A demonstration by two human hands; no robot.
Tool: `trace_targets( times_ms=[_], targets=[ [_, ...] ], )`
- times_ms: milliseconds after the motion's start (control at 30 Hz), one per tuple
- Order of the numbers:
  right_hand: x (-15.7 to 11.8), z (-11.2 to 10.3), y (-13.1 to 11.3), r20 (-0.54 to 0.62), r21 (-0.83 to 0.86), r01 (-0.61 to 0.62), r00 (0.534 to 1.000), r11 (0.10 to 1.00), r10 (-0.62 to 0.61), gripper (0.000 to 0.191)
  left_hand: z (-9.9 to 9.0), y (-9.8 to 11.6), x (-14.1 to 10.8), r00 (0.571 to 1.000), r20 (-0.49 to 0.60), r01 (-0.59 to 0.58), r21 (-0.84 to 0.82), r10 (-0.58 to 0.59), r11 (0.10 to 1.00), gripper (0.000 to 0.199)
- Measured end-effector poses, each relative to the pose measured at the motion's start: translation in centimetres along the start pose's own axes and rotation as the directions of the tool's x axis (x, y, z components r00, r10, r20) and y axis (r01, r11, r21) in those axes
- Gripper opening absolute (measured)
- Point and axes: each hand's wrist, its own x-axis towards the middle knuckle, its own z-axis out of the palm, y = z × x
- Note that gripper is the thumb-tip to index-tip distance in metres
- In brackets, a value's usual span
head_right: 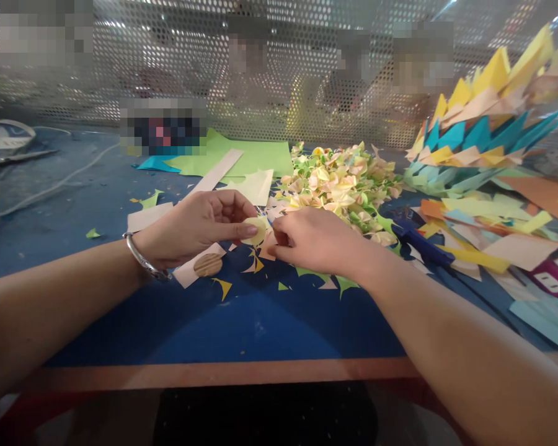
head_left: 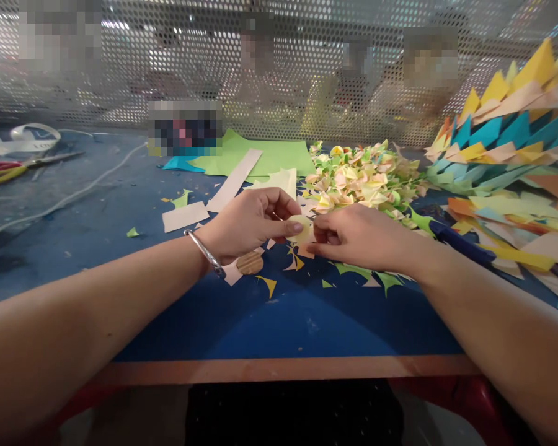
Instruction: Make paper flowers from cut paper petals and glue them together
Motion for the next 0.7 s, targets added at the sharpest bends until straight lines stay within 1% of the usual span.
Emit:
trace_targets(
  times_ms=[33,100,200,267,367,467,600,700],
  targets=[
    [-0.05,0.03,0.02,-0.037,0.008,0.012,0.999,1.0,-0.012,0.025,0.1,-0.07,0.03,1.0,-0.024,0.017,-0.046,-0.018,0.999,0.015],
    [-0.18,0.11,0.03,-0.15,0.035,0.05,0.988,0.998,-0.044,0.023,0.23,-0.18,0.11,0.997,-0.061,0.048,-0.117,-0.055,0.992,0.016],
    [-0.43,0.3,-0.01,-0.337,0.059,0.132,0.936,0.99,-0.104,0.019,0.31,-0.24,0.27,0.99,-0.079,0.101,-0.196,-0.119,0.975,0.017],
    [-0.55,0.45,0.0,-0.41,0.041,0.197,0.897,0.979,-0.164,0.017,0.39,-0.23,0.33,0.985,-0.068,0.135,-0.248,-0.157,0.959,0.017],
    [-0.55,0.69,0.11,-0.461,-0.003,0.316,0.842,0.949,-0.282,0.01,0.5,-0.17,0.33,0.98,-0.033,0.175,-0.302,-0.194,0.937,0.014],
    [-0.36,0.84,0.29,-0.494,-0.007,0.377,0.804,0.926,-0.33,0.009,0.53,-0.14,0.28,0.98,-0.009,0.186,-0.298,-0.197,0.937,0.009],
    [-0.16,0.73,0.44,-0.52,0.006,0.365,0.796,0.931,-0.309,0.009,0.59,-0.26,0.26,0.986,-0.019,0.158,-0.241,-0.168,0.958,0.006],
    [-0.13,0.58,0.48,-0.529,0.027,0.363,0.796,0.932,-0.294,0.011,0.73,-0.31,0.19,0.994,-0.022,0.102,-0.215,-0.109,0.971,0.013]
  ],
)
